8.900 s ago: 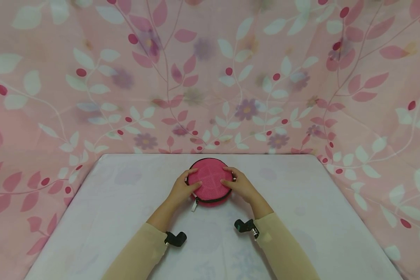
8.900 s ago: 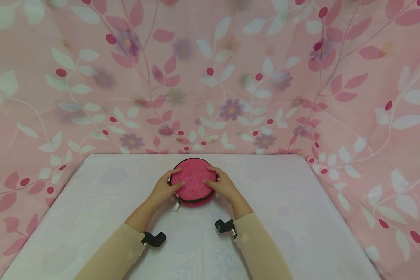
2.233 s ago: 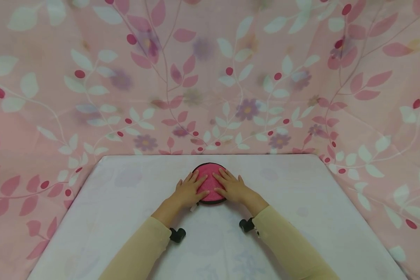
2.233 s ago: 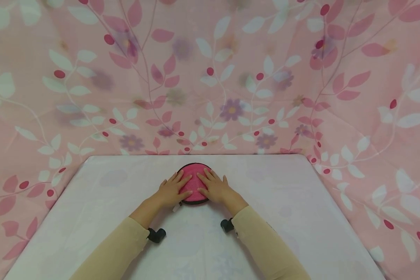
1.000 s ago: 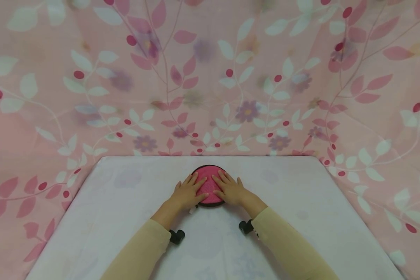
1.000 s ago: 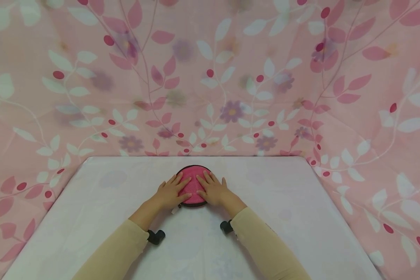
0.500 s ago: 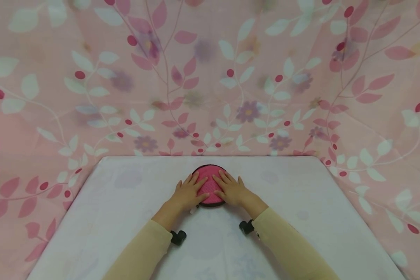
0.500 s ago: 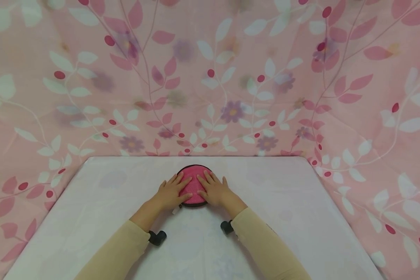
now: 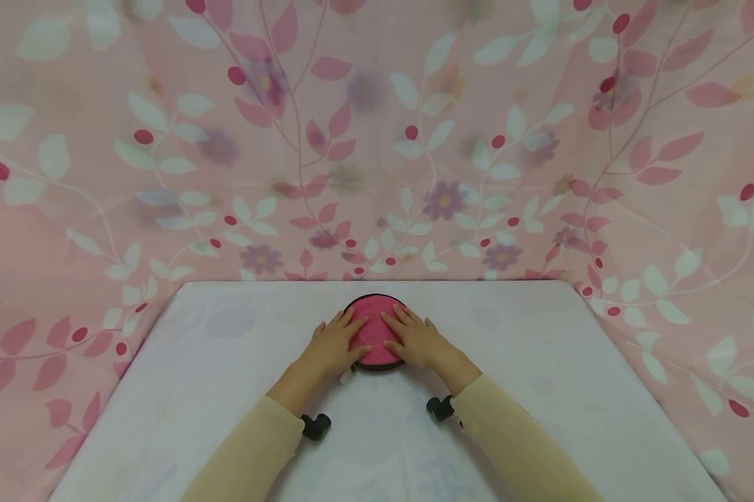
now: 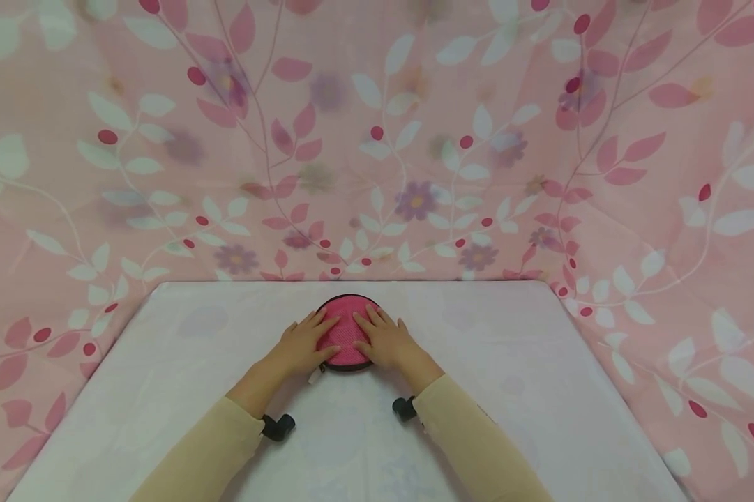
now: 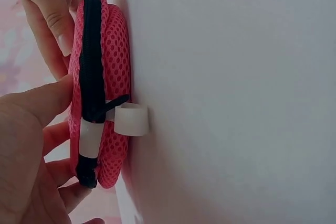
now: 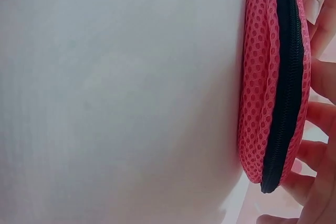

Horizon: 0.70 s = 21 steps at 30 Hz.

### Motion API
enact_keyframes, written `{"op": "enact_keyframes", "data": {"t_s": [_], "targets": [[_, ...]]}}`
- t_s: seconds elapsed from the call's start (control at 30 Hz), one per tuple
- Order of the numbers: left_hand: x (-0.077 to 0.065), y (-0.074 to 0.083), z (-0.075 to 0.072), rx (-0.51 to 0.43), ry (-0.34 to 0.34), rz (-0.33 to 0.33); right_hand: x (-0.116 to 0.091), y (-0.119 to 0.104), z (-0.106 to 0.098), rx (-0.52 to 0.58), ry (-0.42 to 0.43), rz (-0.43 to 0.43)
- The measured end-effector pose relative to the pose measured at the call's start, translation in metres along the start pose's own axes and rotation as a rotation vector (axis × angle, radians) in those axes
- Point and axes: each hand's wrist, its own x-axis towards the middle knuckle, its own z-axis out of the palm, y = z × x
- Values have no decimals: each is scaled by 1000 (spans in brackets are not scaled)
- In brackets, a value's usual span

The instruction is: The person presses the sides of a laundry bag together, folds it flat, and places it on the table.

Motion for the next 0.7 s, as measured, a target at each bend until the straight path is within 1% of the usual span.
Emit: {"op": "enact_keyframes", "data": {"t_s": [0.2, 0.3, 0.4, 0.57, 0.7], "targets": [[-3, -4, -4, -30, 30, 13, -4, 2, -5, -1, 60, -14], [-6, -7, -6, -49, 47, 7, -9, 7, -9, 26, 86, -17], [-8, -14, -5, -46, 72, 13, -16, 12, -13, 73, 88, -5], [-17, -24, -11, -30, 102, 7, -29, 21, -21, 127, 87, 24], [-27, -32, -16, -21, 127, -1, -41, 33, -25, 122, 102, 31]]}}
